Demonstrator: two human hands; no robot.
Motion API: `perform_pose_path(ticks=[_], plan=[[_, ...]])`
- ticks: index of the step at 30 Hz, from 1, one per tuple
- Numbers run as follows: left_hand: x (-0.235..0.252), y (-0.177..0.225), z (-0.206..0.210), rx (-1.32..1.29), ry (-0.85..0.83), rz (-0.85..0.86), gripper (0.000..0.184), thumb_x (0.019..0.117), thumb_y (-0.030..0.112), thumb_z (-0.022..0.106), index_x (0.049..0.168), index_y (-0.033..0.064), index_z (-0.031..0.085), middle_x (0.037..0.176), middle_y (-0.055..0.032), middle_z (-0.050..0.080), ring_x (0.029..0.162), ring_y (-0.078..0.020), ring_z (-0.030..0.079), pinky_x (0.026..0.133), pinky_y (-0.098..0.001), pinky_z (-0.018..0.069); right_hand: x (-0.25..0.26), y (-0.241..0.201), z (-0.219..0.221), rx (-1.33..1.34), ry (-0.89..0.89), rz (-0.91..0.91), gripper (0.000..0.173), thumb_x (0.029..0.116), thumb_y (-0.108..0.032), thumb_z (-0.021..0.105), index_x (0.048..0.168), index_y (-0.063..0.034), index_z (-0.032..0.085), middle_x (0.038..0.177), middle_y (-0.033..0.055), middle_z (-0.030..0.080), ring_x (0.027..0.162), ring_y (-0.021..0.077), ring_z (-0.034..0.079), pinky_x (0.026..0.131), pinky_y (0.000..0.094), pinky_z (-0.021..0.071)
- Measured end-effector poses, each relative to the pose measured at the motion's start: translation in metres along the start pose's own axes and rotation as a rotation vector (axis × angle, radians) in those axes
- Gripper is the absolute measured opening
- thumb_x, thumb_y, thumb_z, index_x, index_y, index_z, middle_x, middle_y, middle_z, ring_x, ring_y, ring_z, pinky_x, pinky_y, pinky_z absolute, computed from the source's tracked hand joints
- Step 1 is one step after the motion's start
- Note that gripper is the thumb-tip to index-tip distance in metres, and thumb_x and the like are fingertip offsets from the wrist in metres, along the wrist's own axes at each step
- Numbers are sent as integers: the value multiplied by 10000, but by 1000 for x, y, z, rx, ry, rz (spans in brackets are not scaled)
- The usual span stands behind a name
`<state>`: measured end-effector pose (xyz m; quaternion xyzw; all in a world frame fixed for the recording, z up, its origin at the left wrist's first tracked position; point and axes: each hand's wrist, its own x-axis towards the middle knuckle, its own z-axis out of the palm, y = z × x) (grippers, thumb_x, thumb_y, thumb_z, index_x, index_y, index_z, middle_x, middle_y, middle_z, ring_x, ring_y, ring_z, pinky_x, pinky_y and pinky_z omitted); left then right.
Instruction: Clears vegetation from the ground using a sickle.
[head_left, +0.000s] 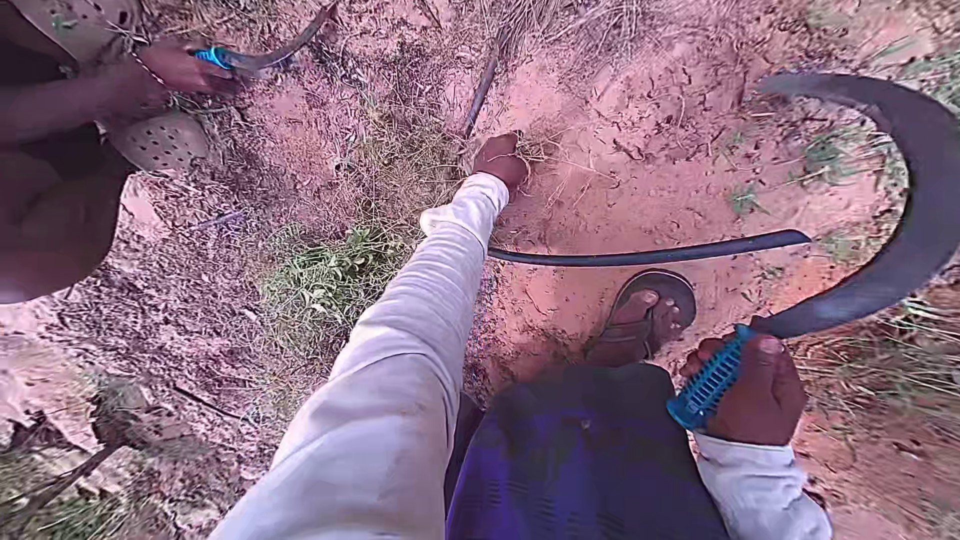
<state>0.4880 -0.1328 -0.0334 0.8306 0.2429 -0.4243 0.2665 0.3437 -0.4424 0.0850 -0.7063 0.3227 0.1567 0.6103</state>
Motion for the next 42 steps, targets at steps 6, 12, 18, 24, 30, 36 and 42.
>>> perform_pose_path(ticks=[6, 12, 18, 24, 30, 36, 42], plan=[[-99, -136, 31, 63, -183, -336, 418, 981, 69, 645, 1348, -114, 565, 1384, -356, 567, 1338, -484, 536, 1114, -628, 417, -16, -2, 6, -31, -13, 5, 268, 1110, -214, 236, 1018, -134, 475, 640, -166, 594, 495, -4, 591, 484, 171, 542], [-184, -283, 52, 138, -179, -892, 516, 1076, 260, 531, 1458, -84, 488, 1522, -301, 483, 1455, -425, 448, 1191, -565, 360, -22, 7, 11, -69, -47, -66, 269, 1111, -214, 240, 1011, -140, 478, 637, -167, 594, 498, 1, 594, 488, 172, 542], [-125, -175, 26, 386, -52, -78, 338, 957, 88, 662, 1278, -12, 685, 1463, -235, 558, 1345, -440, 530, 1097, -643, 408, -28, 8, 14, -125, -94, -101, 226, 1102, -227, 276, 1026, -150, 474, 658, -191, 591, 516, -17, 592, 499, 167, 539], [0, -58, 19, 509, 3, 286, 595, 1015, 52, 555, 1577, -5, 368, 1706, -256, 167, 1598, -416, 114, 1253, -621, 130, -18, 7, 11, -128, -108, -144, 203, 1096, -213, 309, 1020, -159, 490, 674, -202, 600, 529, -25, 597, 507, 167, 544], [16, -49, 19, 376, -50, -216, 787, 993, 90, 636, 1607, -69, 170, 1604, -346, 313, 1472, -506, 370, 1151, -636, 374, -11, 1, 8, -39, -25, -36, 242, 1106, -193, 265, 1014, -134, 480, 654, -163, 596, 513, -8, 593, 503, 161, 542], [38, -53, 13, 283, -44, -384, 519, 1029, 292, 606, 1463, 16, 541, 1509, -244, 529, 1430, -420, 478, 1158, -633, 376, -5, -4, 6, -19, 10, -17, 246, 1110, -202, 255, 1020, -135, 474, 660, -158, 597, 523, -6, 602, 510, 166, 552], [15, -56, -6, 301, -81, -376, 491, 1008, 185, 596, 1427, -57, 521, 1465, -277, 546, 1389, -425, 519, 1119, -624, 417, -12, 4, 7, -50, -40, -26, 259, 1112, -221, 263, 1016, -141, 489, 667, -159, 605, 535, 1, 608, 515, 174, 553]])
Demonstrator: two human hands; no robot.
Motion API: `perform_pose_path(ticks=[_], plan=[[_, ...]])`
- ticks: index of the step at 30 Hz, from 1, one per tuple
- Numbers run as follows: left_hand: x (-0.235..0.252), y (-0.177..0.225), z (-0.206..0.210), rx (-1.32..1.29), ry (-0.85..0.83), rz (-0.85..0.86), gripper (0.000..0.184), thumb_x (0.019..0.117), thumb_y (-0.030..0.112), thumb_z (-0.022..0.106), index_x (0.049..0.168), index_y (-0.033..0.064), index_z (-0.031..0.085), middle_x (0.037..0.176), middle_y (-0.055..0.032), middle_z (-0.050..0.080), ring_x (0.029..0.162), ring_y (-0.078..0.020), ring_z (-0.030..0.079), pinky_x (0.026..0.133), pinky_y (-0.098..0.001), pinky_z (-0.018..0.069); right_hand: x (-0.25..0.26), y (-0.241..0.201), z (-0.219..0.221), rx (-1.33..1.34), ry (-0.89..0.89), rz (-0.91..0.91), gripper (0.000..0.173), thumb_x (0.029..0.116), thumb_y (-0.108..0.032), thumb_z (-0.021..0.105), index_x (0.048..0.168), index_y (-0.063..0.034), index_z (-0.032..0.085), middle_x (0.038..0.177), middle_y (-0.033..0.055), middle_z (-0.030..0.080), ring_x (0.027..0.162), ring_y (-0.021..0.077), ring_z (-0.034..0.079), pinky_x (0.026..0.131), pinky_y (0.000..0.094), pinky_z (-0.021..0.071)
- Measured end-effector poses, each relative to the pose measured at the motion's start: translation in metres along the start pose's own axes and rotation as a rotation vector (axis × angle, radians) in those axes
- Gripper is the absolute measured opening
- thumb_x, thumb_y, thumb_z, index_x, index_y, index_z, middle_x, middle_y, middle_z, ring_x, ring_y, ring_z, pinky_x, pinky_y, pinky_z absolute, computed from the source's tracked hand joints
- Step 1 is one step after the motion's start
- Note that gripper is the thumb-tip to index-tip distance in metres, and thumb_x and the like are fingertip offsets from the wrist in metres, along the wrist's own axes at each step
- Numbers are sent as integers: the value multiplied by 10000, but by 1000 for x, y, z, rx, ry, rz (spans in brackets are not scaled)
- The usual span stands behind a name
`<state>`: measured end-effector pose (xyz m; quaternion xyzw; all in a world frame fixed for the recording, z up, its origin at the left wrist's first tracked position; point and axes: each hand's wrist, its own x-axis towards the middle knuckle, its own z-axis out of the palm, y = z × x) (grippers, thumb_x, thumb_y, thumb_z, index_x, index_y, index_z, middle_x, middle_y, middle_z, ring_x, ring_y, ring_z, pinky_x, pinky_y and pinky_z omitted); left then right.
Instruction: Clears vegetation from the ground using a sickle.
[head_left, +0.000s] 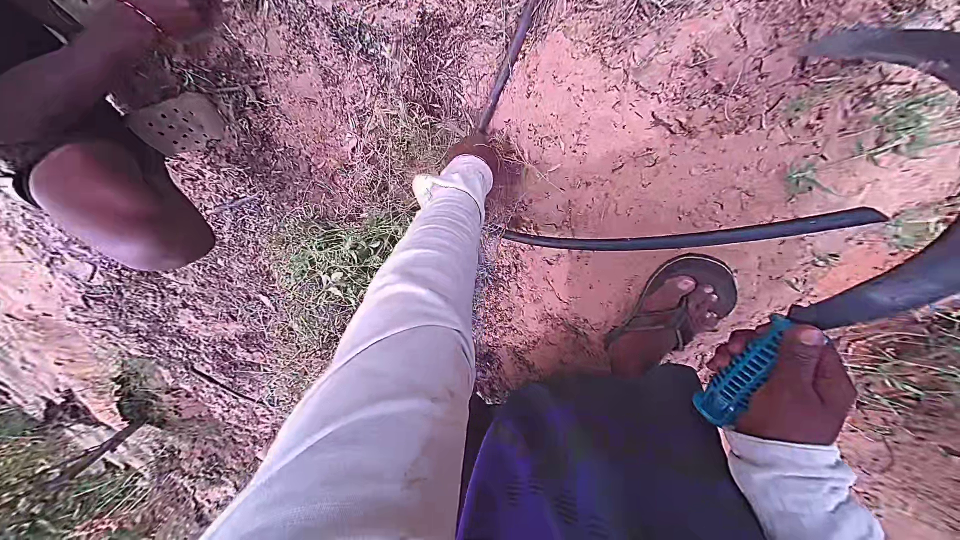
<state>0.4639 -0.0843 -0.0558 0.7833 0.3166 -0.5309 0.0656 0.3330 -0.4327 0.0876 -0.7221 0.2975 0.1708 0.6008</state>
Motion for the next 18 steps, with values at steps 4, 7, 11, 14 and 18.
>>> perform_pose_path(ticks=[4, 7, 11, 14, 18], plan=[[7, -30, 7, -141, 52, 110, 480, 995, 129, 609, 1423, -73, 528, 1479, -294, 526, 1409, -443, 490, 1133, -640, 396, -5, 3, 3, -15, -25, -44, 253, 1111, -231, 260, 1019, -145, 480, 669, -164, 606, 526, 4, 605, 507, 177, 551], [12, -42, 21, -245, 48, 71, 451, 1032, 138, 554, 1433, -65, 522, 1507, -277, 508, 1439, -412, 466, 1162, -601, 379, -15, 6, 5, -57, -47, -29, 255, 1111, -227, 249, 1022, -146, 474, 661, -165, 595, 521, 0, 597, 503, 175, 545], [1, -40, 16, -155, -56, 77, 481, 1091, 157, 455, 1486, -114, 414, 1572, -283, 425, 1498, -386, 396, 1215, -531, 331, -22, 8, 10, -95, -92, -48, 255, 1112, -242, 265, 1020, -161, 488, 665, -176, 604, 530, -5, 602, 509, 175, 545], [-20, -29, -5, 19, -113, 197, 412, 1107, 113, 419, 1443, -118, 484, 1589, -283, 410, 1526, -398, 349, 1234, -542, 281, -23, 9, 10, -119, -126, -94, 242, 1113, -244, 279, 1021, -166, 489, 685, -187, 606, 544, -16, 602, 517, 165, 543], [-11, -39, 25, -155, -54, 105, 401, 1104, 133, 436, 1420, -99, 520, 1560, -276, 454, 1500, -388, 396, 1216, -542, 310, -30, 18, 11, -157, -146, -131, 207, 1110, -224, 308, 1048, -146, 489, 702, -196, 606, 562, -31, 602, 541, 159, 543]])
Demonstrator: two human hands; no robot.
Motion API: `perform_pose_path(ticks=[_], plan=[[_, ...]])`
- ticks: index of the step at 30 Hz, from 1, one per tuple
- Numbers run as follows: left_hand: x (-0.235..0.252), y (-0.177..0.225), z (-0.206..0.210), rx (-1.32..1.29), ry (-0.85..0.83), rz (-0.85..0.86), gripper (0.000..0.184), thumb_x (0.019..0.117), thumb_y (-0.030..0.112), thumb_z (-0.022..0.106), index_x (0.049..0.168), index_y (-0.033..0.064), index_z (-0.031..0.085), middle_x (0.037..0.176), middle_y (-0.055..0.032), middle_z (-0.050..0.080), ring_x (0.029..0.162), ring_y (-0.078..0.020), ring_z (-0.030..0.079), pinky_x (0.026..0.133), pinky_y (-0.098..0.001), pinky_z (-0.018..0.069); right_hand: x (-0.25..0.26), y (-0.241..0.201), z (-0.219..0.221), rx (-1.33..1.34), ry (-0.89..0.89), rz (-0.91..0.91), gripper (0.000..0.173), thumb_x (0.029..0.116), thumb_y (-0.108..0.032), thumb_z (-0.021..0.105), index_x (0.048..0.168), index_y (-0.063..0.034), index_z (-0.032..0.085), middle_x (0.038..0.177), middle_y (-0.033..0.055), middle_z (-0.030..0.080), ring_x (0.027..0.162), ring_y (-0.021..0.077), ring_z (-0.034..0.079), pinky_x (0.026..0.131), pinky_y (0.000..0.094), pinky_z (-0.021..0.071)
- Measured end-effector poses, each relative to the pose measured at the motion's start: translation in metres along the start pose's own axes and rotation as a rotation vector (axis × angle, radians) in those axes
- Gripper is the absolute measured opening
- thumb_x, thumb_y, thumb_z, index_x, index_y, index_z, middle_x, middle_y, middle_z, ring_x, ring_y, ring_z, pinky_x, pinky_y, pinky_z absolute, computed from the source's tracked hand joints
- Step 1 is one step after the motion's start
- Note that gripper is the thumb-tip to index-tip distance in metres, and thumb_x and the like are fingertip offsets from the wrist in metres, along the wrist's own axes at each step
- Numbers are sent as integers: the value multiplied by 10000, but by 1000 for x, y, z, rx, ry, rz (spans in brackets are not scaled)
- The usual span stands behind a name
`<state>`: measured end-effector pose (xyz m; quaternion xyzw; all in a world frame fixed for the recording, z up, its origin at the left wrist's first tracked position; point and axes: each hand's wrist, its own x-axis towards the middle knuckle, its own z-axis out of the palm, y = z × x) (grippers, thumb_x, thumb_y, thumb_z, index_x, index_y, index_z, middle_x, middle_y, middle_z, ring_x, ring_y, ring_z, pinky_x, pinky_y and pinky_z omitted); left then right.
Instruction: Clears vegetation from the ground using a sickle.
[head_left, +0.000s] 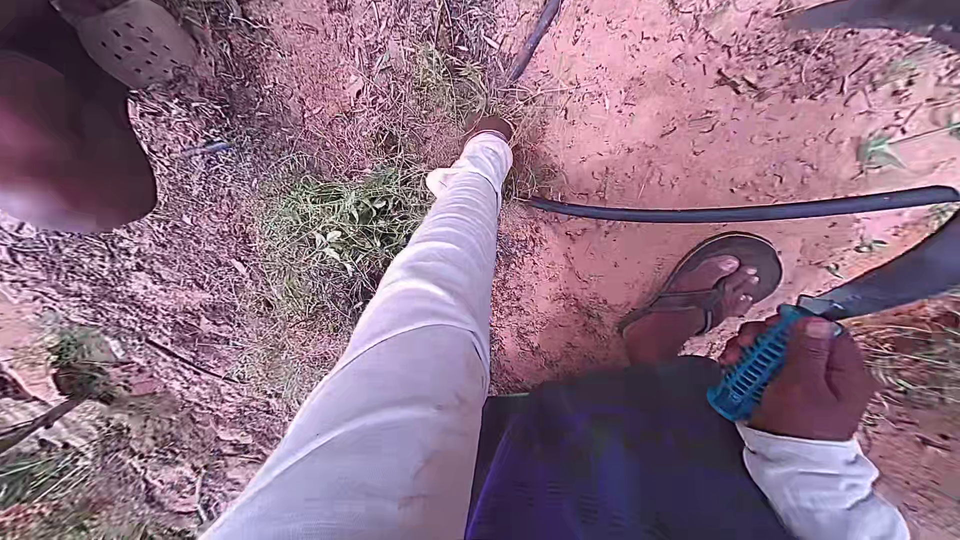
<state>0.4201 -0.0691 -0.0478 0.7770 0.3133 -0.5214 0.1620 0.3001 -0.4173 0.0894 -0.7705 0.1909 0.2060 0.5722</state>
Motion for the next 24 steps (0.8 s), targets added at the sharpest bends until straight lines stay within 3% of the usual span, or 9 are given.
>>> perform_pose_path(ticks=[6, 9, 11, 13, 14, 17, 20, 21, 24], plan=[[35, 7, 12, 146, 68, -36, 431, 1029, 196, 581, 1375, -62, 589, 1526, -276, 491, 1446, -447, 446, 1132, -664, 386, -2, 10, 0, -53, -44, -15, 191, 1106, -228, 335, 1054, -131, 492, 697, -192, 590, 559, -28, 595, 538, 169, 542], [26, 11, 0, 165, 15, -54, 427, 1064, 184, 520, 1394, -84, 555, 1537, -273, 477, 1468, -418, 428, 1161, -611, 375, 2, 6, 0, -106, -66, -42, 200, 1099, -242, 368, 1060, -96, 498, 710, -186, 586, 565, -36, 595, 542, 169, 549], [14, 10, -11, 271, -84, 52, 401, 1067, 121, 531, 1389, -119, 539, 1529, -314, 468, 1473, -448, 412, 1184, -602, 338, 4, 4, -1, -136, -72, -59, 223, 1097, -250, 381, 1055, -70, 506, 716, -183, 580, 573, -47, 590, 551, 165, 545], [13, -1, -4, 226, -42, 122, 432, 1062, 117, 550, 1404, -143, 506, 1519, -354, 454, 1474, -476, 396, 1205, -592, 304, 7, 3, 0, -125, -64, -45, 228, 1095, -254, 385, 1057, -64, 506, 713, -183, 579, 570, -50, 588, 551, 159, 544], [22, -10, 12, 175, 73, 143, 461, 1035, 148, 602, 1397, -127, 529, 1486, -360, 486, 1445, -489, 429, 1197, -613, 311, 8, 2, 0, -108, -52, -29, 232, 1095, -255, 386, 1057, -61, 507, 714, -178, 580, 569, -47, 589, 549, 160, 546], [28, -4, 22, 201, -23, 25, 627, 1028, 249, 623, 1539, -37, 398, 1599, -287, 387, 1513, -426, 354, 1223, -592, 289, 10, 1, -1, -62, -18, 21, 205, 1098, -227, 359, 1051, -87, 502, 705, -175, 586, 549, -32, 589, 528, 162, 545], [29, -8, 31, -31, 88, -2, 529, 1029, 189, 619, 1503, -1, 481, 1567, -248, 460, 1494, -392, 402, 1217, -550, 323, 11, -1, 1, -9, 3, 42, 198, 1105, -212, 329, 1045, -119, 494, 691, -177, 595, 541, -22, 596, 522, 167, 549], [19, -10, 30, -8, 74, 2, 573, 1010, 175, 636, 1522, -3, 451, 1580, -252, 439, 1503, -400, 384, 1223, -553, 317, 10, -1, 1, 0, 10, 43, 196, 1104, -208, 327, 1042, -122, 492, 687, -175, 598, 540, -20, 598, 522, 167, 549], [-9, -16, 28, -37, 101, 56, 513, 1015, 114, 626, 1468, -77, 479, 1532, -298, 472, 1471, -423, 420, 1212, -543, 329, 8, -1, -1, -16, 18, 39, 194, 1105, -207, 320, 1034, -131, 484, 691, -180, 597, 546, -23, 599, 530, 163, 548]])
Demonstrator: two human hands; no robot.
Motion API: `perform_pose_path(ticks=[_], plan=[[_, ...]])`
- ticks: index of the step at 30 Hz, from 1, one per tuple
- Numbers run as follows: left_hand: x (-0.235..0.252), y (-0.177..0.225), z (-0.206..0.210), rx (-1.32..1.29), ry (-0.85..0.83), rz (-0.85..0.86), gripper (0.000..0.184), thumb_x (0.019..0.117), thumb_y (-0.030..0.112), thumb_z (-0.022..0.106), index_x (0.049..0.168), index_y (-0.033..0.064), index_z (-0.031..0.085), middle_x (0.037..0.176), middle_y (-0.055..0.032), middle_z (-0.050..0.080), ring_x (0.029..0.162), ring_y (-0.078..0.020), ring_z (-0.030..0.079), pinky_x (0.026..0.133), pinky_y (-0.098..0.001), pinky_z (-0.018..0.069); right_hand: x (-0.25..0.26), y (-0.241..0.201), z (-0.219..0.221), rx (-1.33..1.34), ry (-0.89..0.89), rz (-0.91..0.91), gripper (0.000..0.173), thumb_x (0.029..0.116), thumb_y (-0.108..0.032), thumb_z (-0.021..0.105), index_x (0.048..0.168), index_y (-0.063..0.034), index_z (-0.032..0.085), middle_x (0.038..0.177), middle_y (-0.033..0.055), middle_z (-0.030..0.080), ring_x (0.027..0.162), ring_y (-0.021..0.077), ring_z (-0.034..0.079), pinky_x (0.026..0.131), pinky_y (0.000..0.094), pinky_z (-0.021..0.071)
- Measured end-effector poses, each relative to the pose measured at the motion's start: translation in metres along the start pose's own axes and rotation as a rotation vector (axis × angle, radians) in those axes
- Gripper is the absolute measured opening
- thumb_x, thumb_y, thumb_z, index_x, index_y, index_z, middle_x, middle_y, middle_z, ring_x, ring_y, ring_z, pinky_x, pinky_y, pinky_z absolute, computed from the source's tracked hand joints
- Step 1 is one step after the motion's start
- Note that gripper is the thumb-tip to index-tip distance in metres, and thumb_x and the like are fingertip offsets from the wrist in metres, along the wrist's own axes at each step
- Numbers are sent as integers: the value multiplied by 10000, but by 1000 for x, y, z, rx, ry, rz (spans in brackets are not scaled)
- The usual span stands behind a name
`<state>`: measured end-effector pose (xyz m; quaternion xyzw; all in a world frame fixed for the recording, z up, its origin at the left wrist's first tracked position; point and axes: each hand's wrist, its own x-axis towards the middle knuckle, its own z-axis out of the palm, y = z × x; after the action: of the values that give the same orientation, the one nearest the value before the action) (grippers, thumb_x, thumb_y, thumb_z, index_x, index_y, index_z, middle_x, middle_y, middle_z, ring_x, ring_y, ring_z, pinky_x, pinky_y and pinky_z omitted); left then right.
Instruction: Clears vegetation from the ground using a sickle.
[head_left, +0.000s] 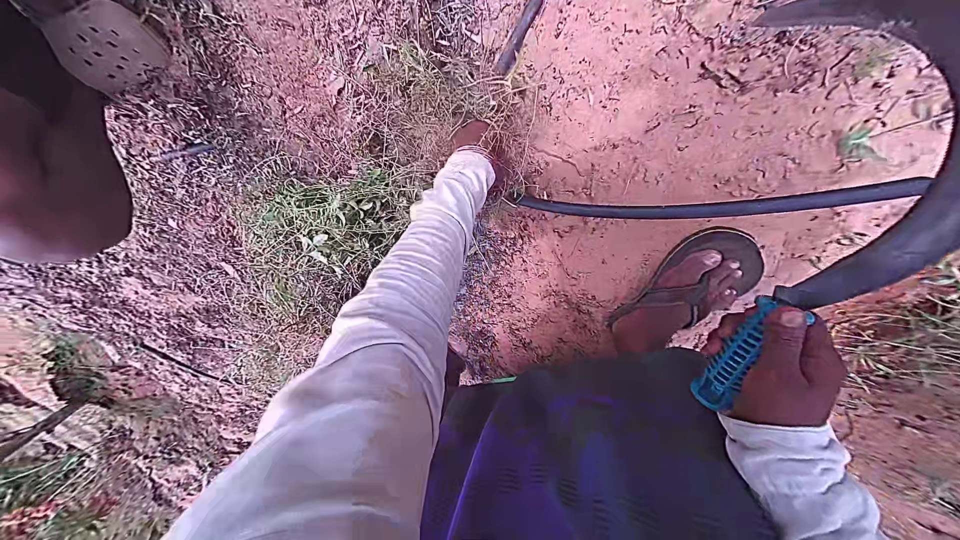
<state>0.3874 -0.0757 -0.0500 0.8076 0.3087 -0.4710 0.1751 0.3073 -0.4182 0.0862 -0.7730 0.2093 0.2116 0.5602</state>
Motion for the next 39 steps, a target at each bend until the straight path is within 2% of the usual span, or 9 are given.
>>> perform_pose_path(ticks=[4, 8, 13, 18, 21, 25, 29, 33, 39], plan=[[-44, -36, -13, -86, 74, -48, 455, 1059, 83, 543, 1447, -142, 461, 1539, -336, 438, 1487, -441, 383, 1232, -517, 298, -6, -3, 5, -5, -1, -23, 192, 1102, -222, 333, 1039, -124, 486, 683, -192, 587, 542, -40, 588, 529, 154, 539], [-78, -94, 6, 19, -131, -118, 487, 1071, 65, 515, 1500, -133, 393, 1606, -328, 346, 1538, -432, 301, 1262, -515, 248, -21, -8, 4, -19, -4, -65, 187, 1101, -246, 355, 1047, -126, 488, 685, -204, 576, 554, -49, 583, 538, 150, 533], [-138, -206, 45, -30, -214, -349, 471, 1044, 22, 543, 1475, -130, 430, 1551, -324, 430, 1490, -410, 394, 1234, -506, 301, -53, -17, 9, -120, -51, -96, 228, 1095, -299, 398, 1060, -95, 493, 696, -205, 564, 562, -66, 573, 547, 145, 525], [-166, -240, 27, -315, -64, -454, 423, 1038, 94, 588, 1372, -156, 520, 1425, -350, 543, 1388, -441, 506, 1170, -540, 378, -96, -63, 46, -81, -79, -18, 247, 1095, -270, 361, 1051, -72, 503, 672, -172, 579, 531, -28, 589, 517, 173, 553], [-199, -260, 19, -329, -100, -467, 545, 1060, 103, 554, 1504, -146, 361, 1576, -346, 375, 1519, -420, 335, 1251, -499, 260, -126, -99, 73, 3, -75, 79, 253, 1099, -231, 312, 1040, -87, 511, 652, -154, 594, 504, -12, 592, 491, 173, 553], [-279, -387, 55, -319, 8, -825, 498, 1018, 145, 643, 1413, -127, 506, 1466, -362, 505, 1426, -463, 468, 1178, -575, 369, -161, -112, 104, 129, -62, 223, 265, 1108, -213, 283, 1061, -76, 505, 627, -123, 588, 483, 5, 590, 476, 180, 553], [-338, -504, 67, -232, 161, -997, 524, 1034, 204, 625, 1453, -81, 494, 1472, -355, 505, 1426, -480, 462, 1171, -613, 365, -177, -88, 128, 149, -56, 351, 274, 1114, -198, 282, 1056, -49, 504, 604, -100, 569, 461, 13, 579, 461, 179, 542], [-260, -404, 20, 8, 84, -644, 512, 933, 106, 701, 1382, -100, 569, 1618, -327, 315, 1534, -501, 232, 1202, -690, 201, -175, -59, 134, 88, -69, 408, 272, 1117, -197, 295, 1085, -24, 503, 614, -89, 549, 467, 11, 570, 471, 187, 543], [-148, -154, 19, -90, 103, 263, 514, 849, -1, 752, 1342, -68, 621, 1387, -273, 618, 1306, -475, 568, 1125, -634, 383, -152, -78, 118, 92, 2, 443, 293, 1128, -213, 277, 1068, -37, 502, 608, -84, 551, 462, 21, 575, 453, 191, 542]])
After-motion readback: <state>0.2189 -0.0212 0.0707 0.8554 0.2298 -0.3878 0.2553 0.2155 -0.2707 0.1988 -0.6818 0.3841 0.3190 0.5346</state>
